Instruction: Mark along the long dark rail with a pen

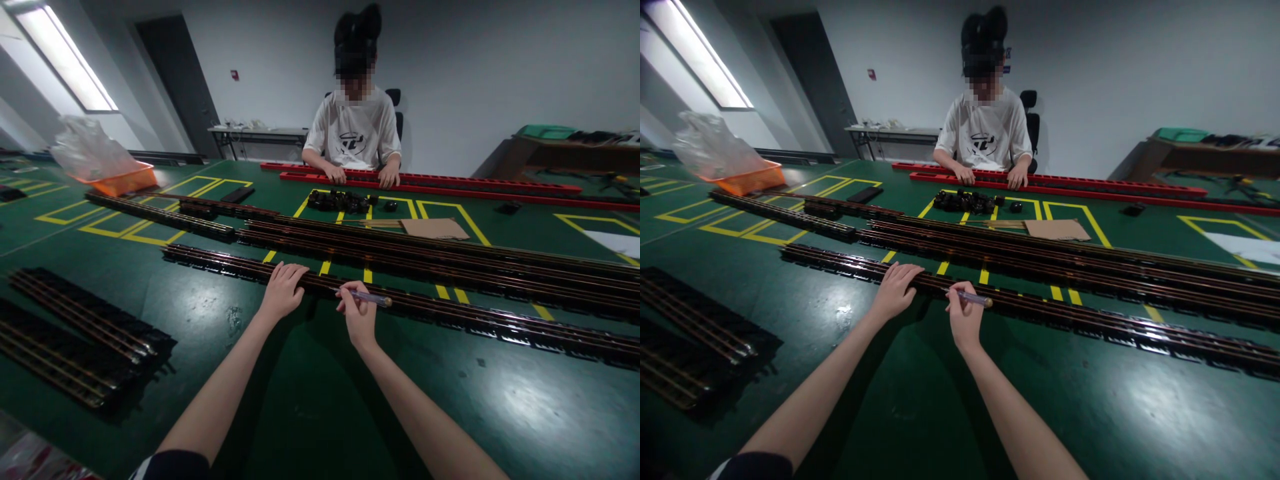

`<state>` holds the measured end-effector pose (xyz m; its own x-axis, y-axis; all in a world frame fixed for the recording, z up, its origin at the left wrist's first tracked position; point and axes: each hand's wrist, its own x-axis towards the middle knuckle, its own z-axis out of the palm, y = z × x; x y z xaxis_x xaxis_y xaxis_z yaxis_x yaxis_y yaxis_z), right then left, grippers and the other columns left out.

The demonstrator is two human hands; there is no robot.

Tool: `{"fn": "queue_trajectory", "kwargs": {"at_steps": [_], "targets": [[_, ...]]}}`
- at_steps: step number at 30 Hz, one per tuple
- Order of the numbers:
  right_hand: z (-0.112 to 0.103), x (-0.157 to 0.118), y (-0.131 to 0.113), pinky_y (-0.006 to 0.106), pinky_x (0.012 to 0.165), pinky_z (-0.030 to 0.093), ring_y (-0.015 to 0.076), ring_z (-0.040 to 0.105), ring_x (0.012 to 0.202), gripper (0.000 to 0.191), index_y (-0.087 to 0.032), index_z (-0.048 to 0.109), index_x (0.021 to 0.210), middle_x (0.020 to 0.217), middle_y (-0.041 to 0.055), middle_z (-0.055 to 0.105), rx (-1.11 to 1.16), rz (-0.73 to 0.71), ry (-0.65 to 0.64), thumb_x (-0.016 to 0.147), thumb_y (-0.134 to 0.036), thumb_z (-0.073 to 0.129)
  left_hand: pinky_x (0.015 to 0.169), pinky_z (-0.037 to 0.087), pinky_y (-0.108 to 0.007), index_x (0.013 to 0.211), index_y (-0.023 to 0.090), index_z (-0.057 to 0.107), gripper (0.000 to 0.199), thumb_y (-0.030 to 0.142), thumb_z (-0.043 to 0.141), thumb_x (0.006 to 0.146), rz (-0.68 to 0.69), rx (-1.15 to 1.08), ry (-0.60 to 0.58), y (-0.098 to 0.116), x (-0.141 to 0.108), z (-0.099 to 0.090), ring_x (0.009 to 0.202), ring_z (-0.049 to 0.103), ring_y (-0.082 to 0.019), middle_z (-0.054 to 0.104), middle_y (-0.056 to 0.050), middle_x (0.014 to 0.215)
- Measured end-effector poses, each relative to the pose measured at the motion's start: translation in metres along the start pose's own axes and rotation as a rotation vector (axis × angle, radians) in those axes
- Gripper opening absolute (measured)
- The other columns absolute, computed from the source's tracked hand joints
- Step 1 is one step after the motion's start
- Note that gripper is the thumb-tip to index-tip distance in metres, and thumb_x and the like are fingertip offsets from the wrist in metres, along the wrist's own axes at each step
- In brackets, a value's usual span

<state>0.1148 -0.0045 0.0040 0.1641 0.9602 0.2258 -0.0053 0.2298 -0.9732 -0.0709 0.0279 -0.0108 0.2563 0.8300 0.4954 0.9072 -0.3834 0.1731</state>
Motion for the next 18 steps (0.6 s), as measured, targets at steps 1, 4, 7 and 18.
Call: {"fn": "queue_trajectory", "kwargs": {"at_steps": [1, 4, 7, 18], "targets": [[0.0002, 0.0001, 0.0002, 0.021, 0.044, 0.039, 0.0109, 0.055, 0.047, 0.014, -0.019, 0.057, 0.075, 0.066, -0.0002, 0.063, 0.004, 0.003, 0.0, 0.08, -0.032, 0.056, 0.114, 0.027, -0.046, 0.117, 0.02, 0.058, 0.04, 0.016, 0.043, 0.08, -0.002, 0.0, -0.003, 0.0007, 0.0002, -0.001, 0.114, 0.055, -0.023, 0.064, -0.006, 0.117], [0.0009, 0.0005, 0.0018, 0.021, 0.044, 0.039, 0.0106, 0.055, 0.047, 0.013, -0.02, 0.057, 0.075, 0.066, -0.0008, 0.063, 0.012, 0.02, 0.011, 0.079, -0.032, 0.057, 0.112, 0.028, -0.046, 0.115, 0.019, 0.058, 0.035, 0.024, 0.047, 0.082, -0.003, 0.015, -0.003, 0.0024, 0.0007, -0.0028, 0.112, 0.055, -0.024, 0.064, -0.007, 0.114], [0.0015, 0.001, 0.0038, 0.021, 0.043, 0.039, 0.0103, 0.054, 0.046, 0.013, -0.02, 0.057, 0.074, 0.065, -0.0012, 0.063, 0.028, 0.031, 0.025, 0.078, -0.032, 0.057, 0.112, 0.028, -0.047, 0.115, 0.018, 0.058, 0.034, 0.034, 0.051, 0.085, 0.006, 0.035, 0.001, 0.0021, 0.0006, -0.0015, 0.112, 0.055, -0.025, 0.064, -0.008, 0.115], [0.0011, 0.001, 0.0053, 0.021, 0.044, 0.04, 0.0107, 0.055, 0.047, 0.013, -0.02, 0.056, 0.076, 0.067, -0.0009, 0.063, 0.0, 0.012, 0.012, 0.079, -0.032, 0.056, 0.11, 0.032, -0.045, 0.112, 0.018, 0.057, 0.032, 0.038, 0.054, 0.087, 0.026, 0.104, 0.062, -0.0012, 0.0, 0.0067, 0.11, 0.057, -0.025, 0.065, -0.008, 0.112]]}}
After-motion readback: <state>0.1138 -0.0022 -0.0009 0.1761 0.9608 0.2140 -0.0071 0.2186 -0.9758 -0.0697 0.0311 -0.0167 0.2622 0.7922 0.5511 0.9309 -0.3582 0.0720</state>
